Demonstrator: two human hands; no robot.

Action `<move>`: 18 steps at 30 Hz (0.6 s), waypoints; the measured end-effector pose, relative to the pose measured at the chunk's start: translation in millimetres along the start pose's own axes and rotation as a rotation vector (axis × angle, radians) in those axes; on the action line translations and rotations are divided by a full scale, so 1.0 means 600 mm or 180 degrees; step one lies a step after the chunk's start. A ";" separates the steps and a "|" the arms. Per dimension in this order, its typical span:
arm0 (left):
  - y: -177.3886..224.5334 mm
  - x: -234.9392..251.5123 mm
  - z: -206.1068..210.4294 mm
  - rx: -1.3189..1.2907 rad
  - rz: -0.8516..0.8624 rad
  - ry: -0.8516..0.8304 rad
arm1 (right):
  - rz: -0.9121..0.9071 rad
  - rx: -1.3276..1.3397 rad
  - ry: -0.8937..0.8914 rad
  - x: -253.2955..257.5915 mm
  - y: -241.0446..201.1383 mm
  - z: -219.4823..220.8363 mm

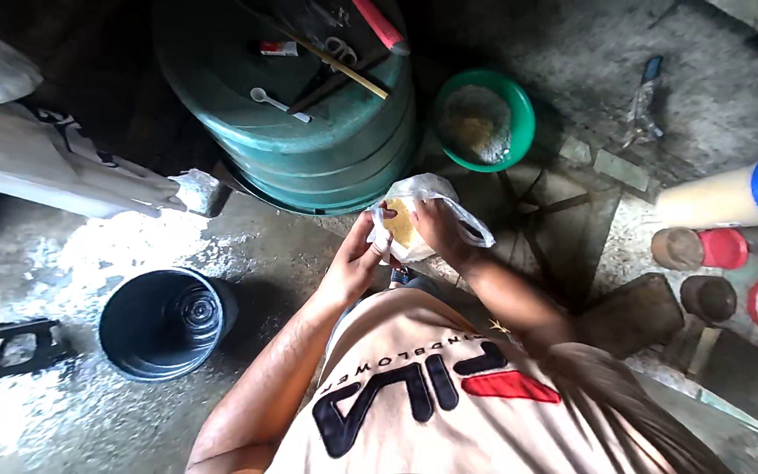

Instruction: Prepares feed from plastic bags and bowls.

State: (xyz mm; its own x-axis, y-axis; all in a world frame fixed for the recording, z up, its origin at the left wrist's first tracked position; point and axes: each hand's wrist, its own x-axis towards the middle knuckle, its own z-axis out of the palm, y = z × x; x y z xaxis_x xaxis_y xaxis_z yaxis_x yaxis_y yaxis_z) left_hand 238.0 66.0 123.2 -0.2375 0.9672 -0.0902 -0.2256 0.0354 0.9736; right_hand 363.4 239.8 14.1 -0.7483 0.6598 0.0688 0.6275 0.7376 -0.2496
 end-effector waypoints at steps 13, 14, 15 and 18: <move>0.011 0.014 -0.006 0.0129 -0.0065 -0.0093 | 0.1030 0.1585 -0.1061 0.000 -0.019 0.014; 0.012 0.016 -0.006 0.0126 -0.0059 -0.0113 | 0.1044 0.1780 -0.1016 -0.004 -0.013 0.023; 0.012 0.017 -0.005 0.0112 -0.0041 -0.0128 | 0.1049 0.2017 -0.1001 -0.008 -0.008 0.031; 0.008 0.017 -0.005 0.0023 -0.0019 -0.0154 | 0.1133 0.2838 -0.1039 -0.016 0.001 0.048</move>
State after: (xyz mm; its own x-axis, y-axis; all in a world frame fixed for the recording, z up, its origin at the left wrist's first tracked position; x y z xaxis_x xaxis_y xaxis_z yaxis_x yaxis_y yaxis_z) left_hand 231.8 75.6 126.6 -0.1900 0.9780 -0.0859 -0.2199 0.0428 0.9746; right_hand 364.7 229.8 -14.5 -0.6553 0.6504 -0.3841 0.5357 0.0416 -0.8434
